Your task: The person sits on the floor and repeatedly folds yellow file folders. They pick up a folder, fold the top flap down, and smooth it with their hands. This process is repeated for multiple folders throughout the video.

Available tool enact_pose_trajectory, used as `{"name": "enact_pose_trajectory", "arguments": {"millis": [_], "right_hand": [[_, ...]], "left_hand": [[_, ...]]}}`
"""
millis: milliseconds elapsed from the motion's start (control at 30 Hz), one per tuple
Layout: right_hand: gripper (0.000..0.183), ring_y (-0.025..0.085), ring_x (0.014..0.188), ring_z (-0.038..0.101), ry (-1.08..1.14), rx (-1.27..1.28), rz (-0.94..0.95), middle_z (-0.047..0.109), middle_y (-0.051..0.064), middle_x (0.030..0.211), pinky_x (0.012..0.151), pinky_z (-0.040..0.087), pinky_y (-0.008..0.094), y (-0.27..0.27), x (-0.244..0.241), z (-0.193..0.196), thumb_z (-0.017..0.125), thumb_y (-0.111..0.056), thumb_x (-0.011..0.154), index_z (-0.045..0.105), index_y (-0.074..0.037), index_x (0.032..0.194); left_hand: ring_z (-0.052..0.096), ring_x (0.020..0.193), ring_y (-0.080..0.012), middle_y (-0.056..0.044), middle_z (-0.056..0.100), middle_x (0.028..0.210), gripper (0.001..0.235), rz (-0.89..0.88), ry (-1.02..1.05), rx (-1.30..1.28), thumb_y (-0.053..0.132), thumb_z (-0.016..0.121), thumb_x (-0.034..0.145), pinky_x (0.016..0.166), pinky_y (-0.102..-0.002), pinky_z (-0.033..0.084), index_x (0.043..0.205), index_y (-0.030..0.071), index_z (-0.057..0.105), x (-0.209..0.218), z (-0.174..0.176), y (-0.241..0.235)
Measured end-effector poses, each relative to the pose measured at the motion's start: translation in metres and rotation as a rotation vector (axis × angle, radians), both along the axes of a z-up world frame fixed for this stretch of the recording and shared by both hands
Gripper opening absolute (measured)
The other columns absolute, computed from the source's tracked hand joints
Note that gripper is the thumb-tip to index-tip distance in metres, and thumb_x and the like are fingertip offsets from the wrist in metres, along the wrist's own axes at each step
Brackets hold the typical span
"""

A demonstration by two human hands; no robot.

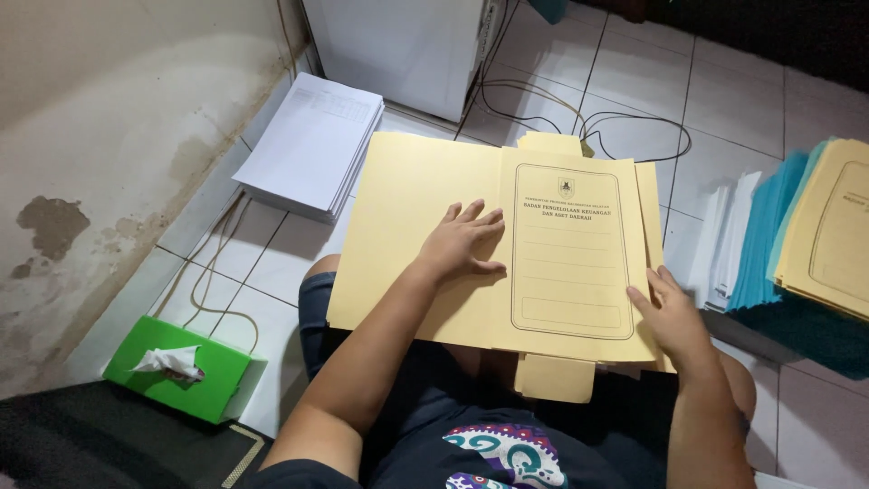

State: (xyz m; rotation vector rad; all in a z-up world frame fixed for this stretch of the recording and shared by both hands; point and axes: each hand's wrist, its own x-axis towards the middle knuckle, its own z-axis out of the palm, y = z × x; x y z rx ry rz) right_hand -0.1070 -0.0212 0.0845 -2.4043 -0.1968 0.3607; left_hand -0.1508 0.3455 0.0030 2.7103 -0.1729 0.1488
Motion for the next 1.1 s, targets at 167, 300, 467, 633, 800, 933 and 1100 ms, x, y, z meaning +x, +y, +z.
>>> {"name": "enact_pose_trajectory", "arguments": {"millis": [167, 300, 467, 633, 800, 933, 1100], "right_hand": [[0.051, 0.029, 0.119, 0.057, 0.349, 0.647, -0.283, 0.057, 0.014, 0.127, 0.097, 0.05, 0.046, 0.05, -0.003, 0.045, 0.034, -0.039, 0.112, 0.051, -0.003, 0.145], [0.057, 0.03, 0.129, 0.046, 0.188, 0.384, -0.021, 0.048, 0.014, 0.138, 0.104, 0.039, 0.048, 0.104, 0.001, 0.035, 0.031, -0.043, 0.11, 0.044, -0.005, 0.15], [0.063, 0.031, 0.139, 0.033, 0.021, 0.104, 0.279, 0.037, 0.013, 0.15, 0.112, 0.026, 0.05, 0.136, -0.032, -0.002, 0.026, -0.048, 0.107, 0.036, -0.007, 0.154], [0.07, 0.031, 0.15, 0.02, -0.142, -0.192, 0.549, 0.027, 0.013, 0.162, 0.12, 0.013, 0.052, 0.162, -0.048, -0.029, 0.023, -0.053, 0.105, 0.028, -0.009, 0.159], [0.084, 0.031, 0.158, 0.008, -0.228, -0.434, 0.722, 0.013, 0.01, 0.172, 0.125, 0.0, 0.055, 0.161, -0.052, -0.036, 0.02, -0.068, 0.1, 0.015, -0.013, 0.164], [0.082, 0.032, 0.157, 0.01, -0.25, -0.451, 0.717, 0.014, 0.01, 0.171, 0.125, 0.003, 0.055, 0.16, -0.055, -0.034, 0.027, -0.065, 0.101, 0.016, -0.014, 0.164], [0.08, 0.033, 0.157, 0.012, -0.302, -0.455, 0.741, 0.015, 0.011, 0.171, 0.124, 0.005, 0.057, 0.158, -0.056, -0.035, 0.03, -0.063, 0.101, 0.019, -0.014, 0.164]], "left_hand": [[0.034, 0.149, -0.0271, 0.005, 0.05, 0.155, 0.053, -0.025, -0.061, -0.038, 0.048, 0.062, 0.091, 0.122, -0.052, 0.022, 0.139, 0.025, 0.06, -0.001, 0.001, -0.004], [0.042, 0.147, -0.0236, 0.011, 0.055, 0.152, 0.046, 0.036, -0.157, 0.055, 0.029, 0.063, 0.092, 0.12, -0.05, 0.032, 0.138, 0.033, 0.064, 0.004, -0.022, -0.006], [0.043, 0.146, -0.0239, 0.01, 0.055, 0.152, 0.043, 0.034, -0.188, 0.064, 0.029, 0.063, 0.092, 0.119, -0.051, 0.034, 0.135, 0.031, 0.067, 0.009, -0.032, -0.005], [0.045, 0.145, -0.023, 0.009, 0.056, 0.151, 0.043, 0.021, -0.207, 0.052, 0.028, 0.064, 0.09, 0.118, -0.049, 0.035, 0.133, 0.028, 0.068, 0.008, -0.042, -0.001], [0.049, 0.142, -0.0277, -0.003, 0.056, 0.15, 0.05, 0.031, -0.19, -0.538, 0.035, 0.051, 0.097, 0.119, -0.05, 0.036, 0.144, 0.02, 0.056, -0.008, -0.009, 0.021], [0.053, 0.138, -0.0345, -0.014, 0.053, 0.153, 0.07, 0.057, -0.121, -1.662, 0.056, 0.04, 0.098, 0.117, -0.051, 0.038, 0.154, 0.014, 0.042, -0.05, 0.059, 0.063], [-0.002, 0.155, -0.0472, -0.022, 0.002, 0.171, 0.1, 0.25, -0.171, -1.497, 0.084, 0.013, 0.089, 0.12, -0.065, -0.005, 0.165, 0.02, 0.008, -0.113, 0.119, 0.141]]}}
